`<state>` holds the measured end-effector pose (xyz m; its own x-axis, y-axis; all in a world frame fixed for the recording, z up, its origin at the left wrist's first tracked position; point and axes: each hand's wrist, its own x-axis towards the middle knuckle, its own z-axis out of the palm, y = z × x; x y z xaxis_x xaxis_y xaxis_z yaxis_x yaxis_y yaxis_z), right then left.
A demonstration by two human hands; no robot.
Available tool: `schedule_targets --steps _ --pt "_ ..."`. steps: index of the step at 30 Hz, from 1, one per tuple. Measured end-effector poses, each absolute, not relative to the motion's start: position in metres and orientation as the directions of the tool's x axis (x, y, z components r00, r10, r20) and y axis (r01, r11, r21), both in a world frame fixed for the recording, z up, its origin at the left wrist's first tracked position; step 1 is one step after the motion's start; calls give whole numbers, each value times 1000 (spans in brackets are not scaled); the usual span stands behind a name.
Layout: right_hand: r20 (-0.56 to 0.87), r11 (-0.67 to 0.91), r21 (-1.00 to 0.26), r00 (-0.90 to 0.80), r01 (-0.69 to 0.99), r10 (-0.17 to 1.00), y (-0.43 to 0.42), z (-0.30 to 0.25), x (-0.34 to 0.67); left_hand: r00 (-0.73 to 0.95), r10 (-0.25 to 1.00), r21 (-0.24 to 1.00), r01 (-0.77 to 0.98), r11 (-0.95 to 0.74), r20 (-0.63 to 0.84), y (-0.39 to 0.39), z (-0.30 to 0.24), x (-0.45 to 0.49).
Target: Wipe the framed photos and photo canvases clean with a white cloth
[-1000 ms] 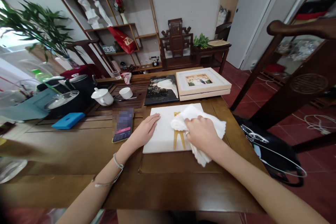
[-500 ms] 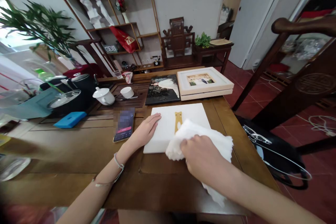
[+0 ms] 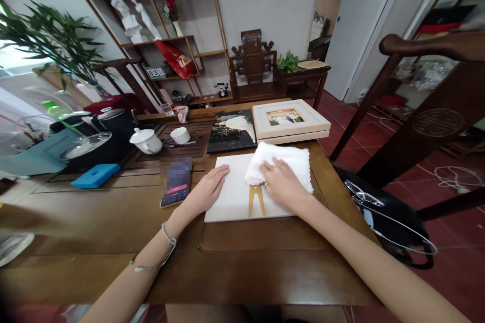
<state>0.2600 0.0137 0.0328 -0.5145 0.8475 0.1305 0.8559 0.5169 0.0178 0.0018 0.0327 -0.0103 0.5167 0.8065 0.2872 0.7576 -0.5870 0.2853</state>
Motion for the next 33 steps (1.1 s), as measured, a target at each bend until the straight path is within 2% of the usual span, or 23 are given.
schedule_targets --steps 4,8,13,17,21,25,27,30,33 --pt "29 620 -66 -620 781 784 -5 51 257 511 809 292 758 -584 291 33 -11 2" --pt "93 600 -127 -593 790 800 3 49 270 518 803 282 756 -591 294 33 -11 2" --pt "212 451 -50 -432 891 877 31 24 282 524 800 265 759 -594 292 33 -10 2" --pt "203 460 -39 -443 887 873 33 17 274 522 796 261 758 -598 306 33 -11 2" --pt "180 602 -134 -578 787 796 15 25 259 518 801 266 761 -591 299 33 -12 2" --pt "169 784 -238 -770 574 615 -1 32 252 524 800 270 757 -595 291 33 -11 2" --pt "175 815 -294 -810 499 559 -2 33 253 530 797 266 755 -599 290 33 -10 2" --pt "185 781 -315 -772 540 608 5 30 257 530 796 266 754 -600 292 34 -10 3" --pt "211 695 -237 -663 678 718 15 25 260 523 798 277 753 -597 298 34 -11 2"
